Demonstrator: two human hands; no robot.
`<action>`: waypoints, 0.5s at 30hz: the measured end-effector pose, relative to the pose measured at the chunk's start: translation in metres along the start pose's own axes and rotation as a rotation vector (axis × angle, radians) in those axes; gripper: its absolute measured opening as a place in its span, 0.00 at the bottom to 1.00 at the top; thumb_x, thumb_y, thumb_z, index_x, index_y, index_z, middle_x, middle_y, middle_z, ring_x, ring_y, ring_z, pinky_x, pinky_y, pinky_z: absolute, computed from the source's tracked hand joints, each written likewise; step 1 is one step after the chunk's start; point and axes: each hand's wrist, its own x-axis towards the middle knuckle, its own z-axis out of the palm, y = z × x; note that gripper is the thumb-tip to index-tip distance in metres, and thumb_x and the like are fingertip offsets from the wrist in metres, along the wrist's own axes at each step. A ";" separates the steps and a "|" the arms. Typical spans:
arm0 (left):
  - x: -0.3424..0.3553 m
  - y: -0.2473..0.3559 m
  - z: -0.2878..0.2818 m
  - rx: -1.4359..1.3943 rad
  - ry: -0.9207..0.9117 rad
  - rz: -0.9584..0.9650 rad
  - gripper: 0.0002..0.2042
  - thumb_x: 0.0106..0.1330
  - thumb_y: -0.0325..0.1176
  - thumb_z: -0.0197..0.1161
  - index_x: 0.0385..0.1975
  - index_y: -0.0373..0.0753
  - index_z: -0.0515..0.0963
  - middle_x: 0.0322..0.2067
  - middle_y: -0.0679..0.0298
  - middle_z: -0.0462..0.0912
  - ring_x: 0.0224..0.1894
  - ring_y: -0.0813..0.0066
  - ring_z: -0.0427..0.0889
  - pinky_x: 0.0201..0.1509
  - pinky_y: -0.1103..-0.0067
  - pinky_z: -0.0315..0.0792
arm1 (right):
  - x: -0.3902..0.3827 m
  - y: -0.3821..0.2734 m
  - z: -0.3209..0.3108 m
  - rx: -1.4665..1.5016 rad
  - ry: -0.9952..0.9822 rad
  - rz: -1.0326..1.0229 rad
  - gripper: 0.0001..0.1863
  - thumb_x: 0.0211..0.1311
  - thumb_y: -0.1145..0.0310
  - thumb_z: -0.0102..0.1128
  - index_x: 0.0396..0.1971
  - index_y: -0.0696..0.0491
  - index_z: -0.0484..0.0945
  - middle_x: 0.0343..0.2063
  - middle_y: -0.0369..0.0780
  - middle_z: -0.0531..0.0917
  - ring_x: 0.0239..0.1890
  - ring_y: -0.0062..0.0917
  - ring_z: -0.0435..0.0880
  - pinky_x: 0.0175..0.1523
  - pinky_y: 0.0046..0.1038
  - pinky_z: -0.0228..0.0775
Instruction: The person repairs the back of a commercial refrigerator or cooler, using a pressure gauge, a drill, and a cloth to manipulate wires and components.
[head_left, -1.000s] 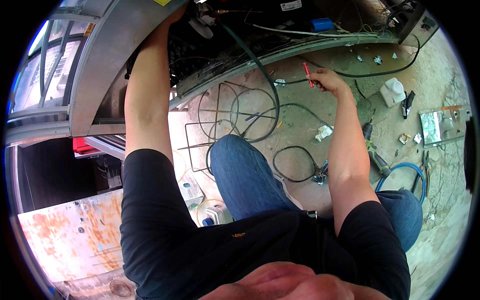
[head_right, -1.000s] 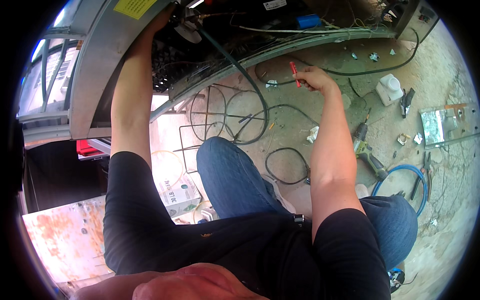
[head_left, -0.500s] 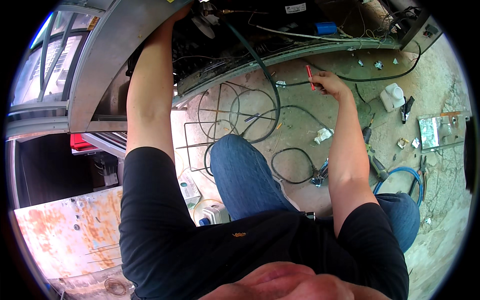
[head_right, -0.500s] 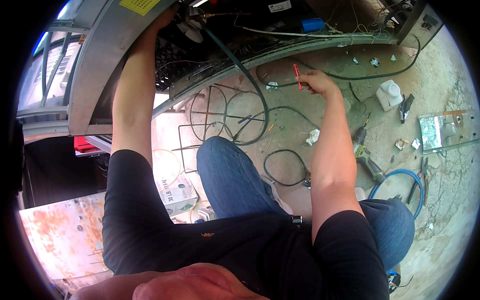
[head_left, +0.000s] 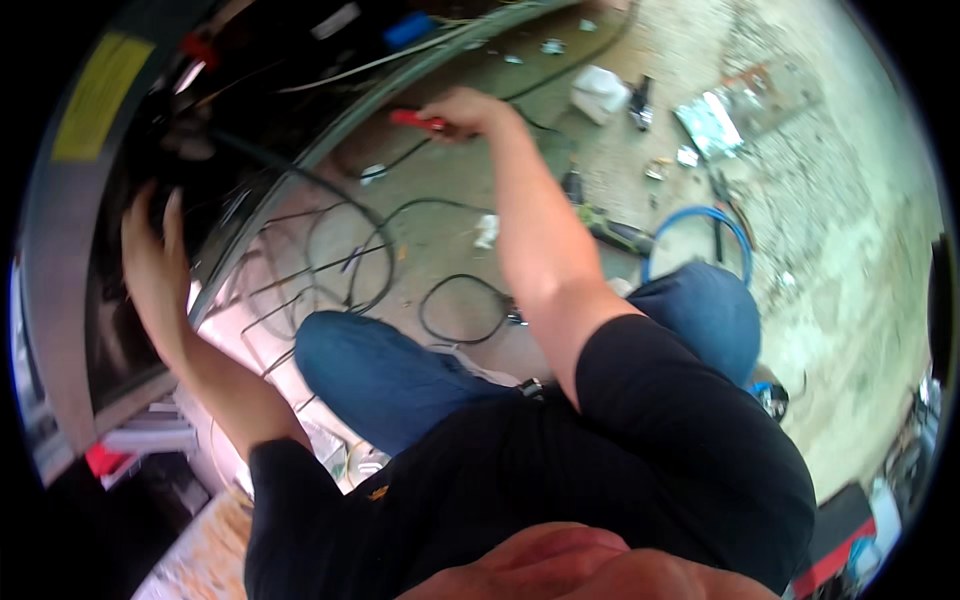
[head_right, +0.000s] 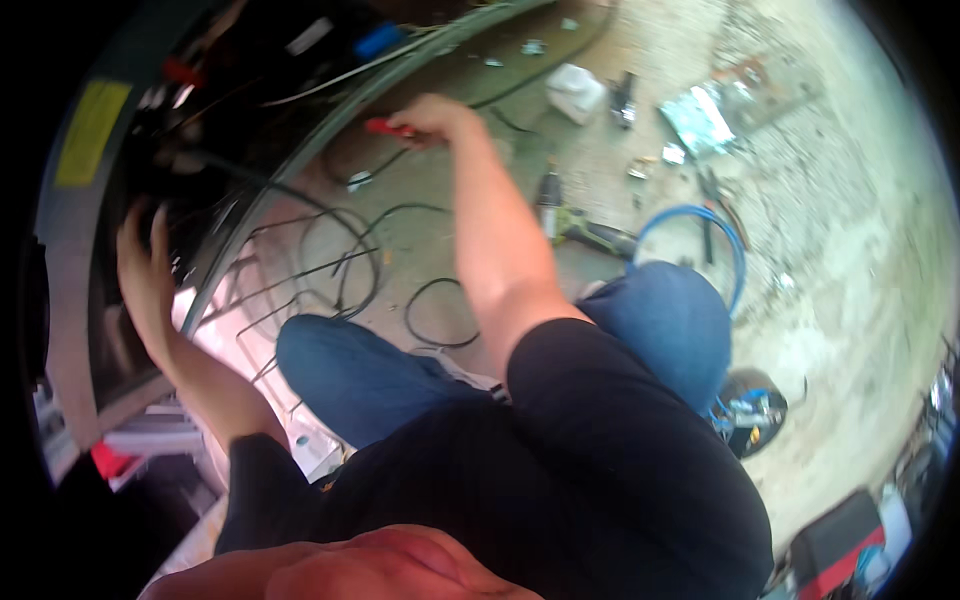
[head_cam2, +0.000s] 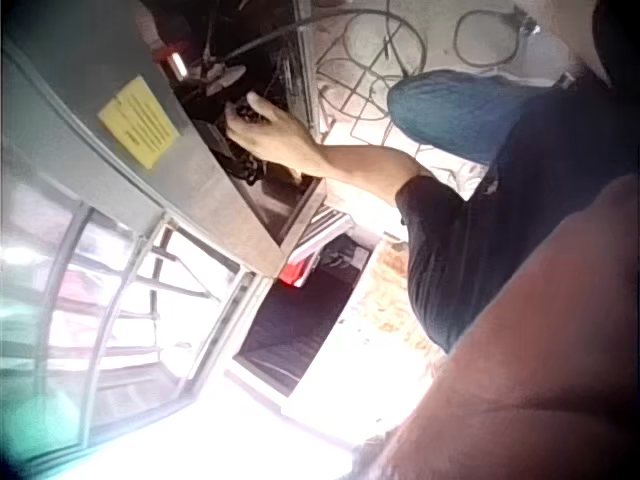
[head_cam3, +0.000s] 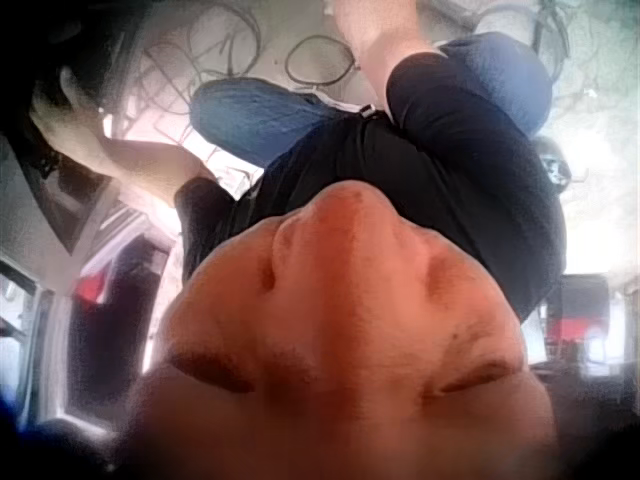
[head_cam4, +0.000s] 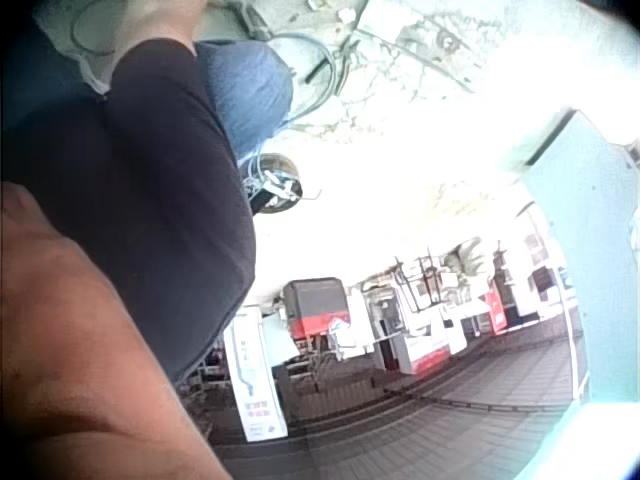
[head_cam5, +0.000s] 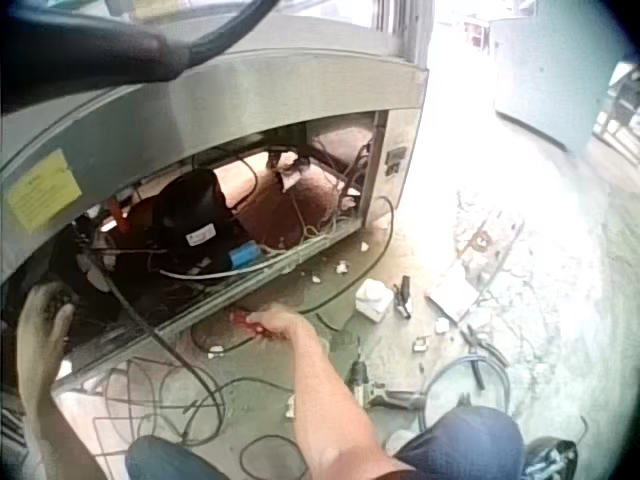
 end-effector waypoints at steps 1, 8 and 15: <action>-0.028 0.025 -0.009 -0.325 -0.069 -0.027 0.20 0.76 0.40 0.59 0.59 0.33 0.78 0.57 0.49 0.82 0.60 0.49 0.80 0.64 0.67 0.72 | 0.004 -0.002 0.004 -0.009 0.020 -0.028 0.14 0.66 0.60 0.67 0.34 0.58 0.87 0.24 0.38 0.87 0.23 0.22 0.84 0.28 0.25 0.77; -0.075 0.163 0.026 -0.720 -0.997 0.720 0.26 0.63 0.40 0.70 0.59 0.35 0.76 0.52 0.50 0.82 0.56 0.49 0.79 0.62 0.62 0.72 | 0.008 -0.020 -0.009 -0.272 0.183 -0.037 0.16 0.64 0.59 0.66 0.28 0.59 0.87 0.24 0.37 0.87 0.20 0.21 0.79 0.24 0.26 0.71; -0.120 0.173 0.102 -0.702 -1.014 0.732 0.20 0.63 0.35 0.69 0.53 0.32 0.77 0.46 0.48 0.83 0.52 0.46 0.81 0.58 0.59 0.74 | -0.012 -0.040 -0.016 -0.471 0.284 -0.239 0.18 0.56 0.54 0.75 0.36 0.54 0.89 0.26 0.36 0.86 0.26 0.22 0.80 0.30 0.28 0.71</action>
